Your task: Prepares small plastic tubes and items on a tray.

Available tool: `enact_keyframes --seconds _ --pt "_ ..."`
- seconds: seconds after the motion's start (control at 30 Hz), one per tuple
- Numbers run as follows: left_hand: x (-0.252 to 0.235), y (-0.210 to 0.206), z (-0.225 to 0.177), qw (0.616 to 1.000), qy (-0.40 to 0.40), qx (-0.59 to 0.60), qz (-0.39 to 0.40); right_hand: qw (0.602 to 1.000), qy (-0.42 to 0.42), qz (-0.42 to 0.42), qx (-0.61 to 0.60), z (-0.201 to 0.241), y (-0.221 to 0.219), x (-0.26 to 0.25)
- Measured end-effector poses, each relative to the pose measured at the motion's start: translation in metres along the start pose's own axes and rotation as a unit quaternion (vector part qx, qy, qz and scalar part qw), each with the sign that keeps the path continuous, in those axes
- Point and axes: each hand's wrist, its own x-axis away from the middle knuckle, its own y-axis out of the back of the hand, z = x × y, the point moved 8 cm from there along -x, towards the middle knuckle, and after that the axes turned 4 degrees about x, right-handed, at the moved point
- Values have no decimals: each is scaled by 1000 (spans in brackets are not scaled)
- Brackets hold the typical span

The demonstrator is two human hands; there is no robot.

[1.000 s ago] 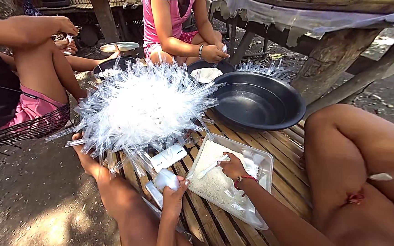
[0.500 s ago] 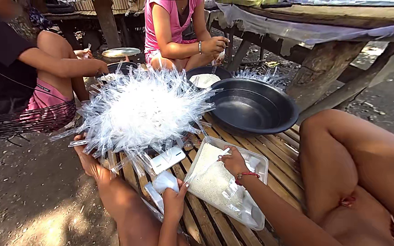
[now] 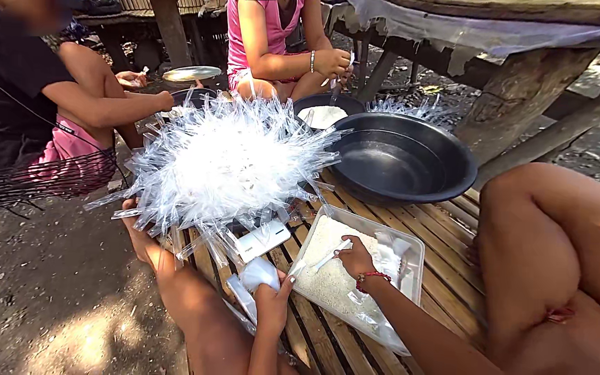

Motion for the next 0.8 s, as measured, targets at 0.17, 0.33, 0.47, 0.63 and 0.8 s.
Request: enact_keyframes --seconds 0.17,0.33,0.47,0.63,0.8 --pt "0 0 1 1000 -3 15 -3 1000 -5 9 -18 -5 -2 -2" --pt "-1 0 1 1000 1 12 -4 1000 -6 11 -25 -3 8 -2" --pt "0 0 1 1000 -6 12 -8 999 9 20 -32 6 20 0" --pt "1 1 0 1000 -10 -12 -10 997 32 15 -73 23 32 11" --pt "2 1 -2 998 -14 -61 -4 992 52 13 -118 36 35 18"
